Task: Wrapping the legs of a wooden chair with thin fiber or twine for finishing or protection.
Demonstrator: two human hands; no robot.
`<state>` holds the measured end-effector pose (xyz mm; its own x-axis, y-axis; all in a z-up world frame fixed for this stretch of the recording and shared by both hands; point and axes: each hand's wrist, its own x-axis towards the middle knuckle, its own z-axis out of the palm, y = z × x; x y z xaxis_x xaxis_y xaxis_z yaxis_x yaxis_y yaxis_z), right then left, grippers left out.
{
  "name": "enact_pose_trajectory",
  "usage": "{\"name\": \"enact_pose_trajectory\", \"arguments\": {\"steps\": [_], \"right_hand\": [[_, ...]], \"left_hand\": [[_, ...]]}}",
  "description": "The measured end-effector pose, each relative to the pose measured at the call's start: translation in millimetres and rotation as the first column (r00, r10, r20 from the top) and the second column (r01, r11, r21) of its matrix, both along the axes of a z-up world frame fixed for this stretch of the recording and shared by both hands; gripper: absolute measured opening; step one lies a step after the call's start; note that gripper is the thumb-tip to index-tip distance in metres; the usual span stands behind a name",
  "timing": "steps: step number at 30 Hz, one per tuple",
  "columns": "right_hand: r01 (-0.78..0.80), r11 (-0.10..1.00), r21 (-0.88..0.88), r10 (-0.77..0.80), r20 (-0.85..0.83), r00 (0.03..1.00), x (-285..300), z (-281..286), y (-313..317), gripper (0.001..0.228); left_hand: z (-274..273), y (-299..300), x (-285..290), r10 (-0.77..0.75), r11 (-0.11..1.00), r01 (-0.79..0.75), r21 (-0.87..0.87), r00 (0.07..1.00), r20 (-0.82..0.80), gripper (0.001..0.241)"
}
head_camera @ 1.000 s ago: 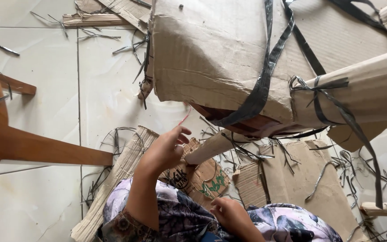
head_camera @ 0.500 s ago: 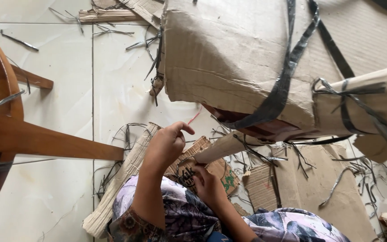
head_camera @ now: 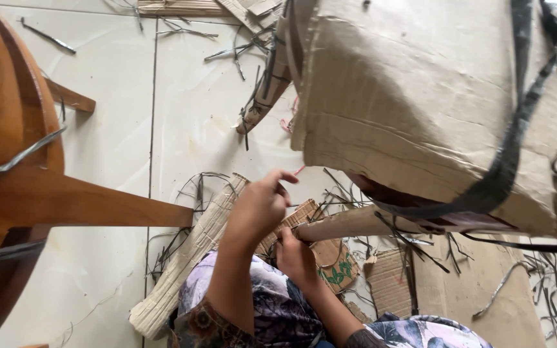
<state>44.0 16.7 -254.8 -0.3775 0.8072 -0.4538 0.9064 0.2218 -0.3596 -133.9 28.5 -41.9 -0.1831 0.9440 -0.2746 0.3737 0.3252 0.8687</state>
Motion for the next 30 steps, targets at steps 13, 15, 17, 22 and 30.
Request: {"name": "enact_pose_trajectory", "arguments": {"steps": [13,15,17,22,30], "right_hand": [[-0.038,0.999,-0.024,0.014,-0.642,0.767,-47,19,-10,0.018],[-0.068,0.995,0.068,0.096,-0.683,0.724,-60,24,-7,0.015],[-0.063,0.996,0.07,0.094,-0.67,0.737,-78,36,-6,0.015],[-0.075,0.997,0.009,0.064,-0.611,0.789,-114,50,-2,0.018],[0.005,0.723,-0.691,-0.51,-0.529,0.678,-109,60,11,0.053]], "left_hand": [[-217,-52,206,0.407,0.854,-0.489,-0.18,0.842,-0.354,0.075],[-249,-56,231,0.362,0.873,-0.44,-0.21,0.873,-0.327,0.071],[-263,-52,237,0.309,0.894,-0.383,-0.232,0.903,-0.299,0.068],[-265,-48,231,0.15,0.935,-0.211,-0.285,0.964,-0.22,0.06],[-206,-30,187,-0.145,0.944,0.12,-0.307,0.988,-0.061,0.047]]}}
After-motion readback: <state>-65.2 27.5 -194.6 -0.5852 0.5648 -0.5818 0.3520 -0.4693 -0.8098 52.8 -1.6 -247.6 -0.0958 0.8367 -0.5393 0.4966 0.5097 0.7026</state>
